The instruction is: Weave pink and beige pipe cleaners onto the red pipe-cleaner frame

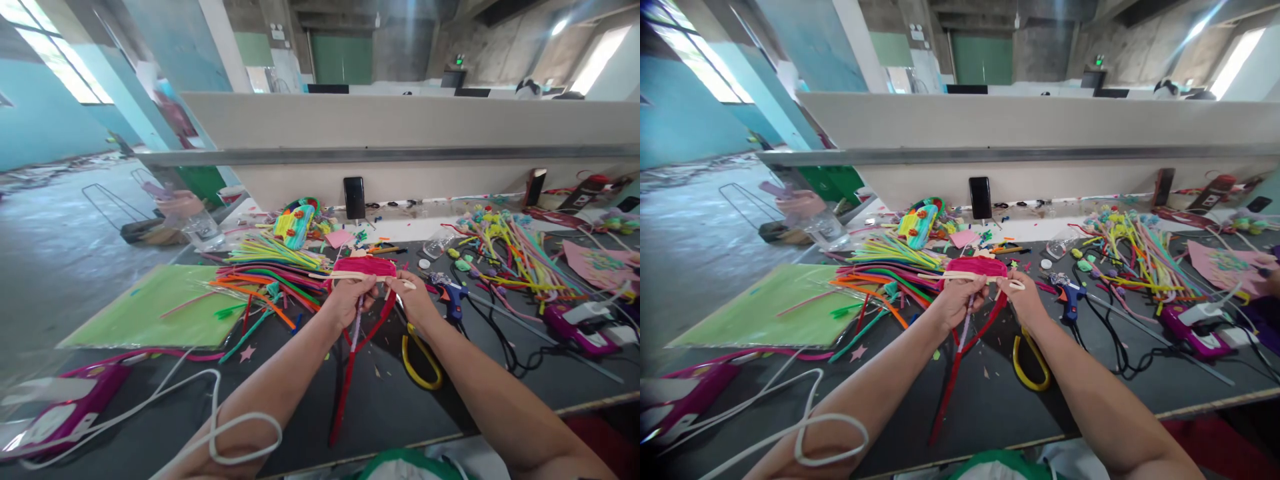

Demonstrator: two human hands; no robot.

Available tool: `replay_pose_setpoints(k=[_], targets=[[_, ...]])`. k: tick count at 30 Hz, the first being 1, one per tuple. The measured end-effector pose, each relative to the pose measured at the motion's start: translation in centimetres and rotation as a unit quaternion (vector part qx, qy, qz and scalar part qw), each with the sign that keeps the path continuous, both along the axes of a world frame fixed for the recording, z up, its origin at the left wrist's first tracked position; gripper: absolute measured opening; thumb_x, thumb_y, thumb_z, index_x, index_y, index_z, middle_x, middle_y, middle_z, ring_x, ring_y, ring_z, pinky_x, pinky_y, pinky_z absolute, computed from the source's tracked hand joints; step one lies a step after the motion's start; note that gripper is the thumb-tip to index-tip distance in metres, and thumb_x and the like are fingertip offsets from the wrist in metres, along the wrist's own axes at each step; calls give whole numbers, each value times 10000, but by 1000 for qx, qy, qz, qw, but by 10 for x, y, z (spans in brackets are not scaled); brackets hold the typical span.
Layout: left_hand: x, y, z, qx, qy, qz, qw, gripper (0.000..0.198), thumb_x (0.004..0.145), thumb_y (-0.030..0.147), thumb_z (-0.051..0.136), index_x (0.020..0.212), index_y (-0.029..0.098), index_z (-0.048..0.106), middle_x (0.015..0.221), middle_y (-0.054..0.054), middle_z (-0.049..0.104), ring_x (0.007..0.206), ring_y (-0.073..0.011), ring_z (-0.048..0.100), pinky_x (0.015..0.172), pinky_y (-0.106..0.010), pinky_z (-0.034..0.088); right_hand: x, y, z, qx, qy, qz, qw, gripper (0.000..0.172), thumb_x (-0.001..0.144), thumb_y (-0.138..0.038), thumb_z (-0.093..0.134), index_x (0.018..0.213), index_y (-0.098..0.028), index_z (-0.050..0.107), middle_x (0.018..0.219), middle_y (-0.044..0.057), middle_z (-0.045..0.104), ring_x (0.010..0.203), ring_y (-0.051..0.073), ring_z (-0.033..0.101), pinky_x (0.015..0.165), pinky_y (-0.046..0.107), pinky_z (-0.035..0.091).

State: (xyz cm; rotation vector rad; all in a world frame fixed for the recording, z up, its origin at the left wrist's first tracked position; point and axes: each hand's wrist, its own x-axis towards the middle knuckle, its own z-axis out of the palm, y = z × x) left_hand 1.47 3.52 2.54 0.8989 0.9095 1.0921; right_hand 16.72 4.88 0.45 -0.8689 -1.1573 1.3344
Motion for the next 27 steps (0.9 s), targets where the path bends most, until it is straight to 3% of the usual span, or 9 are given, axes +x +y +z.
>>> replay_pose_setpoints(k=[10,18,23,27], targets=[[-1,-1,0,0,33,24,999,353,626,407,760,647,82,625,516,-5,569,350,-63,470,338,-181,276,0,-1,-4,-6,-10,37,999,286,684,-428,708,661,-178,569,529,-44,496,477,87,393,489,235,276],[-1,0,-1,-6,12,5,1000,348,630,411,766,682,95,627,570,-9,593,359,-63,472,335,-189,279,0,-2,1,-12,-20,39,999,325,671,-466,704,635,-182,551,531,-36,529,465,89,384,478,240,271],[-3,1,-2,-7,10,53,998,338,634,400,764,630,99,609,530,-3,574,376,-64,477,352,-188,289,11,5,4,18,-77,76,994,271,683,-443,703,716,-185,627,587,-29,555,546,111,456,550,246,341],[-4,1,0,2,4,82,997,330,624,391,768,623,104,606,517,-3,572,384,-71,482,369,-194,320,19,11,5,51,-120,39,991,247,717,-428,671,765,-186,658,646,-17,591,591,122,497,582,251,372]])
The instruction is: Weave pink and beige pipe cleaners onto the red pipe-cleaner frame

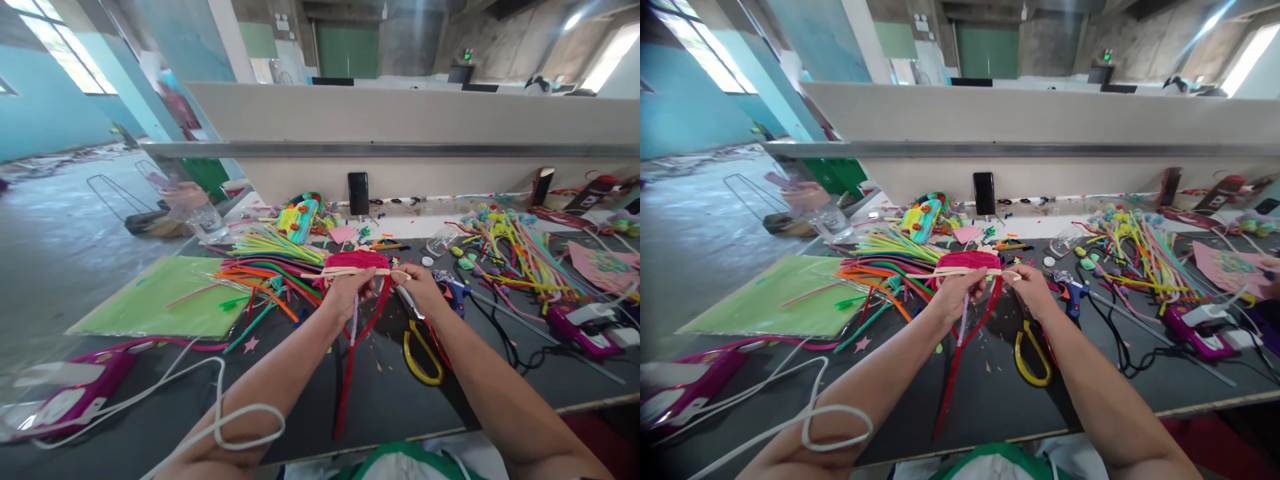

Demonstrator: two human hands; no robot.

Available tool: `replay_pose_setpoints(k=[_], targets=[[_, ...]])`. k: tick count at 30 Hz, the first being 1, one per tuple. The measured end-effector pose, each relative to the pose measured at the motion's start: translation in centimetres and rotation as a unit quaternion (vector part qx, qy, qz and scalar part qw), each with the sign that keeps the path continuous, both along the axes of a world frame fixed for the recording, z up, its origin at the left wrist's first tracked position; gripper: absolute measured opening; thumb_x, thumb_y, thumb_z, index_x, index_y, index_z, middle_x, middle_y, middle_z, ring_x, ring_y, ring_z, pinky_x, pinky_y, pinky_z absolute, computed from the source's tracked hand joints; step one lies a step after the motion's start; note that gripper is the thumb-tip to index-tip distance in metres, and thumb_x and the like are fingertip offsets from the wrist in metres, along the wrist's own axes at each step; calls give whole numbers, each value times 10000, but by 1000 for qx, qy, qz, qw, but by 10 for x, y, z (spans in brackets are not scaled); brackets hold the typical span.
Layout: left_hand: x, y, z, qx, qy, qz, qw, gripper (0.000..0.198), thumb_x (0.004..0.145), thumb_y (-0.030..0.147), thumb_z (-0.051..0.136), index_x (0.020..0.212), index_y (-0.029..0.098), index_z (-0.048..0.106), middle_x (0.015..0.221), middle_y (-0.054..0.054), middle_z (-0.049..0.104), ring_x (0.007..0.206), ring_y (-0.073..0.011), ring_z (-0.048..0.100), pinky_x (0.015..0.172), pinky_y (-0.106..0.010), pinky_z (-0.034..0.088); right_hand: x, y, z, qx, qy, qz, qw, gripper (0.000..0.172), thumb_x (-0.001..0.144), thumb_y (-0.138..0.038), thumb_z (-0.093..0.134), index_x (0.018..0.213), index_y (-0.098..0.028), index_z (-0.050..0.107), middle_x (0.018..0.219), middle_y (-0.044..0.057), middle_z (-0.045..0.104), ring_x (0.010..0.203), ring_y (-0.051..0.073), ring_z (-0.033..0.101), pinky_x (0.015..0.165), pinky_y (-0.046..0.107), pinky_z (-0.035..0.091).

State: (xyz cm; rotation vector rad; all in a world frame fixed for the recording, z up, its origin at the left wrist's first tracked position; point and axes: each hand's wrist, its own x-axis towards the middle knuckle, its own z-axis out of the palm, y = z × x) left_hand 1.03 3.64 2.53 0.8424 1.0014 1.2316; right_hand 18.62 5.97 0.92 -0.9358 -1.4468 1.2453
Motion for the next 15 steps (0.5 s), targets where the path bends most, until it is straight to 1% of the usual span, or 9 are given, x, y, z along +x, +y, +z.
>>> replay_pose_setpoints(k=[3,5,9,15], targets=[[0,0,0,10,2,9,1000,332,633,392,762,601,105,599,507,-6,567,385,-73,480,373,-198,326,-1,0,-2,34,-33,-43,998,232,712,-406,663,781,-185,660,662,-13,606,597,131,510,590,257,389],[0,1,0,9,5,9,1000,334,640,395,757,594,105,597,506,-6,566,383,-72,480,372,-197,321,-4,-2,-3,73,-60,-71,993,211,724,-383,647,788,-183,665,696,-3,625,625,141,527,614,263,401],[1,1,-2,4,14,9,1000,357,660,420,738,574,107,588,506,-8,565,381,-72,487,361,-190,293,-7,-7,-3,147,-114,-134,973,176,767,-358,600,742,-198,669,703,5,637,659,159,544,648,278,405],[3,-2,-1,21,25,11,999,353,663,419,731,584,100,603,507,-19,573,381,-69,480,366,-187,292,-8,-10,1,232,-172,-164,943,148,768,-275,565,641,-218,615,644,14,609,635,168,526,662,307,397]])
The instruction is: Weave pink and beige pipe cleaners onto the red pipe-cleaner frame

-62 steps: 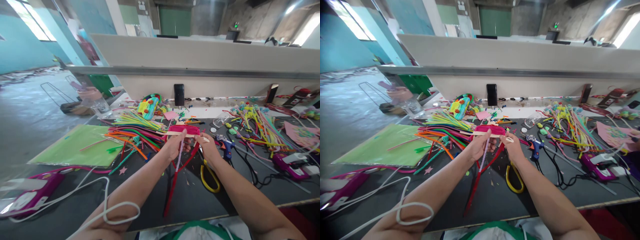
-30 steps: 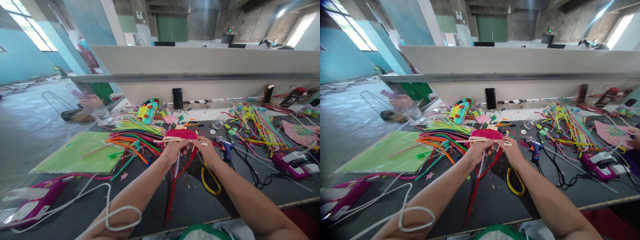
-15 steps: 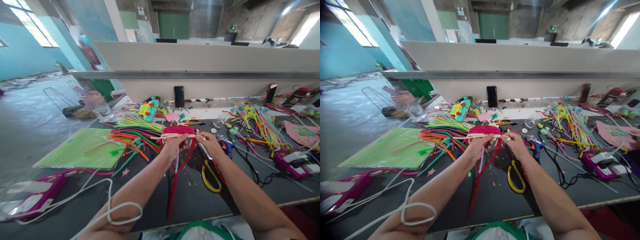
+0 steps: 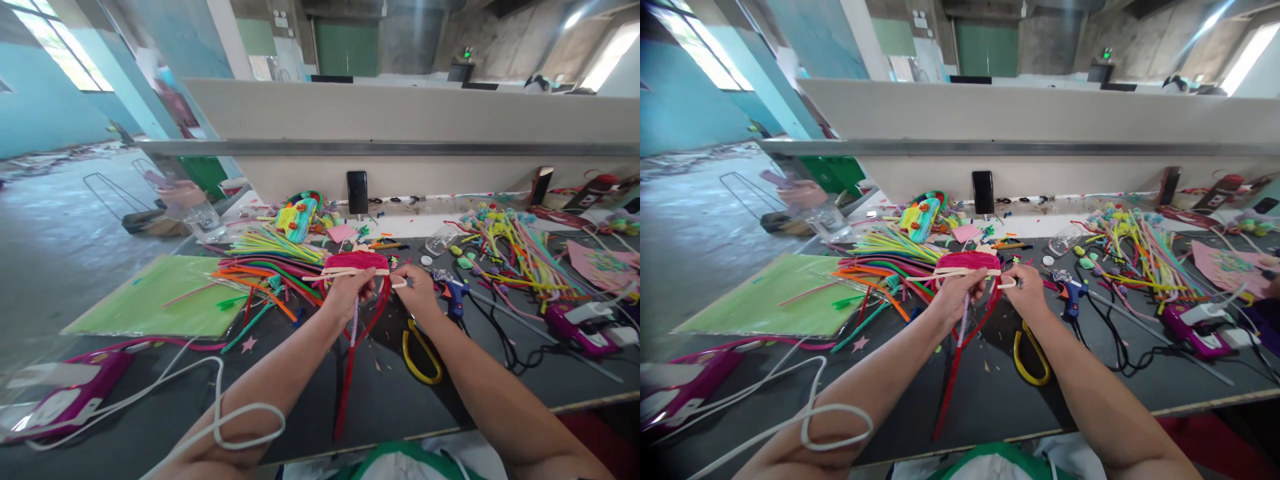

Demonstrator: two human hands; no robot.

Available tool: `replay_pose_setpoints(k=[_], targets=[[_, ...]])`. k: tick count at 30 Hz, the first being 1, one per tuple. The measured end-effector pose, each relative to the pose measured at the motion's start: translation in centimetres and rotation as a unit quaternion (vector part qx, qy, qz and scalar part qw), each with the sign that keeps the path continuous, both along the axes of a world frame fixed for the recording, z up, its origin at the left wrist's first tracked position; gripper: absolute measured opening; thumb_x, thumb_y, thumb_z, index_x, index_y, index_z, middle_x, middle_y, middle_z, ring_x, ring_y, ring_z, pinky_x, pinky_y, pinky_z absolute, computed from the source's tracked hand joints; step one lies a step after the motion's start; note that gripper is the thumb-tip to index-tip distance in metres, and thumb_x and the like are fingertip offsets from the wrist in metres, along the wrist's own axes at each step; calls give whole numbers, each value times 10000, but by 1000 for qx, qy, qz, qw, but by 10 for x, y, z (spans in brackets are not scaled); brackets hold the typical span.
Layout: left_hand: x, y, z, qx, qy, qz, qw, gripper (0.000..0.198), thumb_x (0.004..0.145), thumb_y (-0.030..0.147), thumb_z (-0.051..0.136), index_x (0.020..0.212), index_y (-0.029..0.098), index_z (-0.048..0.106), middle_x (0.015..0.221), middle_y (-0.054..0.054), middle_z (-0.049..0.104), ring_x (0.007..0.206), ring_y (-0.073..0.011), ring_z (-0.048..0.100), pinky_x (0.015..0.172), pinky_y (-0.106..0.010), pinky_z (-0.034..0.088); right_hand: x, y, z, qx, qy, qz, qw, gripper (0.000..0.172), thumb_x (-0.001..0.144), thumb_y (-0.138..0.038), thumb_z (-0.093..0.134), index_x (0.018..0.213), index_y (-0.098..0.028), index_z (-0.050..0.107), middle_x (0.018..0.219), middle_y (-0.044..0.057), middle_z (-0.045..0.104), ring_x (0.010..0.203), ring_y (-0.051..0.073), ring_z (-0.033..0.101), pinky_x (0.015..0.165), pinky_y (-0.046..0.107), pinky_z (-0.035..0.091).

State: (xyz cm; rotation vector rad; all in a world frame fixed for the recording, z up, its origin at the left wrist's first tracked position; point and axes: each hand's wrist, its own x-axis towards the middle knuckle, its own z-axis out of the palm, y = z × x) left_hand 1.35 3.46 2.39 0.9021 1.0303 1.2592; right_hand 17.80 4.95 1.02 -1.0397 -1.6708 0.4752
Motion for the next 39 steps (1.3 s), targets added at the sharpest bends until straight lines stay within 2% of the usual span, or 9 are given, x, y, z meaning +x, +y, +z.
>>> replay_pose_setpoints(k=[6,9,12,15,18,21,25,33,39], targets=[[3,-1,-3,20,37,10,999,378,691,437,701,549,104,595,466,-10,541,387,-74,481,377,-194,304,-1,-1,3,78,-106,-44,990,111,716,-194,570,607,-214,576,611,8,587,691,178,543,882,383,349],[0,0,-2,2,23,6,1000,370,682,429,712,560,101,592,485,-10,551,384,-70,479,367,-189,298,4,1,5,40,-80,5,996,80,728,-206,576,658,-211,615,646,14,613,693,174,550,843,363,374],[-4,2,4,-33,-15,-16,999,349,652,402,745,583,103,579,513,-2,558,381,-60,478,357,-177,301,11,4,6,-60,33,110,992,93,744,-284,616,758,-208,668,737,26,654,725,176,569,760,325,419],[-6,2,12,-52,-43,-45,997,330,645,375,759,609,105,575,524,8,555,379,-50,476,347,-163,300,14,7,5,-178,186,203,945,186,705,-363,683,803,-205,688,780,28,669,703,167,575,688,304,449],[-4,-1,17,-57,-62,-70,994,312,656,361,754,627,107,576,519,17,543,374,-43,470,341,-154,299,12,9,0,-241,301,241,890,222,634,-370,750,760,-204,675,716,11,647,616,141,551,601,278,447],[0,-6,20,-62,-61,-84,993,309,667,360,745,618,110,570,516,17,541,370,-41,462,335,-153,294,7,9,-4,-269,364,259,853,227,603,-351,782,708,-208,640,665,-11,615,551,115,520,538,248,420],[2,-12,24,-55,-57,-84,993,289,673,350,743,632,112,585,521,15,551,374,-40,463,340,-154,290,2,8,-7,-297,389,269,829,286,578,-365,802,692,-209,591,638,-21,592,523,113,501,522,249,418],[6,-15,25,-42,-54,-69,995,284,675,344,741,630,103,598,519,10,556,377,-46,475,354,-154,320,1,5,-4,-302,393,293,818,290,597,-358,800,729,-210,588,626,-28,572,528,105,490,521,226,387],[7,-14,23,-27,-30,-39,998,315,667,355,742,587,93,586,508,5,535,372,-48,457,354,-169,321,4,6,1,-272,333,256,866,308,587,-405,792,772,-204,650,695,-5,627,600,128,533,618,270,439]])
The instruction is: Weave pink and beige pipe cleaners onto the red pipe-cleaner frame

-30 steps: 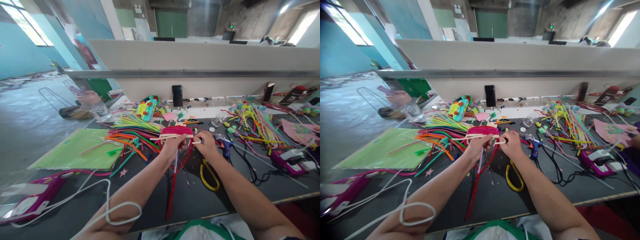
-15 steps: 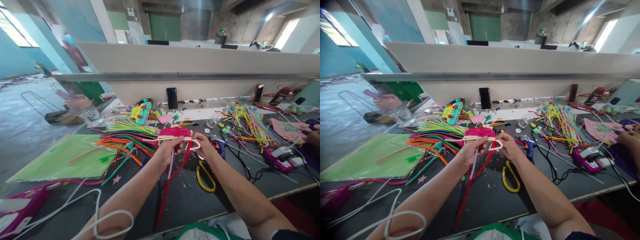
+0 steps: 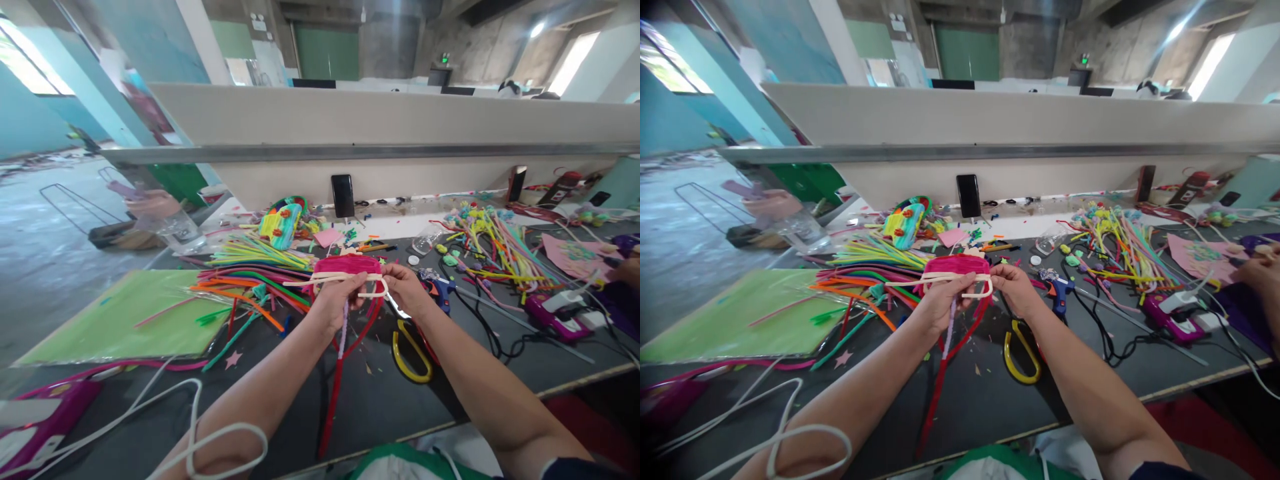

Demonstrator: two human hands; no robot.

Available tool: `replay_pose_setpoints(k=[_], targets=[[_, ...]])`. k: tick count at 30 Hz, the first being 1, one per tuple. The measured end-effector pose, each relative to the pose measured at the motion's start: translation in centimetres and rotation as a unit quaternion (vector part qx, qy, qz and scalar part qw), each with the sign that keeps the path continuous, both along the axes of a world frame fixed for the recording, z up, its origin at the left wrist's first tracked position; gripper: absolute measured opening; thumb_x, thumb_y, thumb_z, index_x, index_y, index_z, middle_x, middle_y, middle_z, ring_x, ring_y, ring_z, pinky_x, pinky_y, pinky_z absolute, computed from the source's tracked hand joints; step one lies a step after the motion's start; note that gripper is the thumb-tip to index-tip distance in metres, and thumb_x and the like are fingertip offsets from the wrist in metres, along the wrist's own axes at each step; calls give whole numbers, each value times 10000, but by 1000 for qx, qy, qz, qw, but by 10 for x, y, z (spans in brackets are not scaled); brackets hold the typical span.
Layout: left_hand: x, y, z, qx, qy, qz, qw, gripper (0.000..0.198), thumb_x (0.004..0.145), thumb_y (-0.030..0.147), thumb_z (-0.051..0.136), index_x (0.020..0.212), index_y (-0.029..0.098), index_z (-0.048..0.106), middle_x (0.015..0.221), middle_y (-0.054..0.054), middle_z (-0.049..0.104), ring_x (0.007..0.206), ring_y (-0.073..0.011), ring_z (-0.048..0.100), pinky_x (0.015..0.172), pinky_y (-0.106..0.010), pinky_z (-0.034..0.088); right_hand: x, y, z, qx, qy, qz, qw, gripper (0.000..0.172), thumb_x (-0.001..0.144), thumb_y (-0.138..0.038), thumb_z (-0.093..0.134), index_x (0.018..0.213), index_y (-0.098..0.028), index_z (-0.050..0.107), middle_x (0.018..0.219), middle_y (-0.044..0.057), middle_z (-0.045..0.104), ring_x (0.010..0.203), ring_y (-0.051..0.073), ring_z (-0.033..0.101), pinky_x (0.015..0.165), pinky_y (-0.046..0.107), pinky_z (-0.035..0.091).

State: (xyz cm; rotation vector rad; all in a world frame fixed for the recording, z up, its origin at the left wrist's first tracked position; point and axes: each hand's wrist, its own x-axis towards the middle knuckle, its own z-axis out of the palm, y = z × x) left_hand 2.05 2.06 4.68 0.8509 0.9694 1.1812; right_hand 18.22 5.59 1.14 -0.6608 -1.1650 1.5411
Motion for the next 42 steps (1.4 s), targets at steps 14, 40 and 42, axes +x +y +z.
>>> replay_pose_setpoints(k=[14,40,42], targets=[[1,3,-12,43,9,36,998,290,655,356,755,602,101,627,534,-11,571,452,-80,504,437,-204,365,12,-6,23,220,-293,-92,926,143,762,-338,613,763,-198,640,670,-5,592,641,144,505,641,268,398],[9,-1,-10,54,-43,50,996,230,621,293,791,667,88,695,622,-43,663,565,-109,585,577,-228,461,-1,-2,2,235,-328,-148,903,91,744,-231,530,824,-191,514,726,-21,545,655,121,495,625,245,403],[10,-3,-6,61,-59,55,995,222,614,278,796,693,92,705,655,-48,681,581,-121,600,595,-243,469,0,-2,3,240,-329,-143,902,87,752,-241,524,822,-192,507,729,-20,546,661,122,500,629,246,400]])
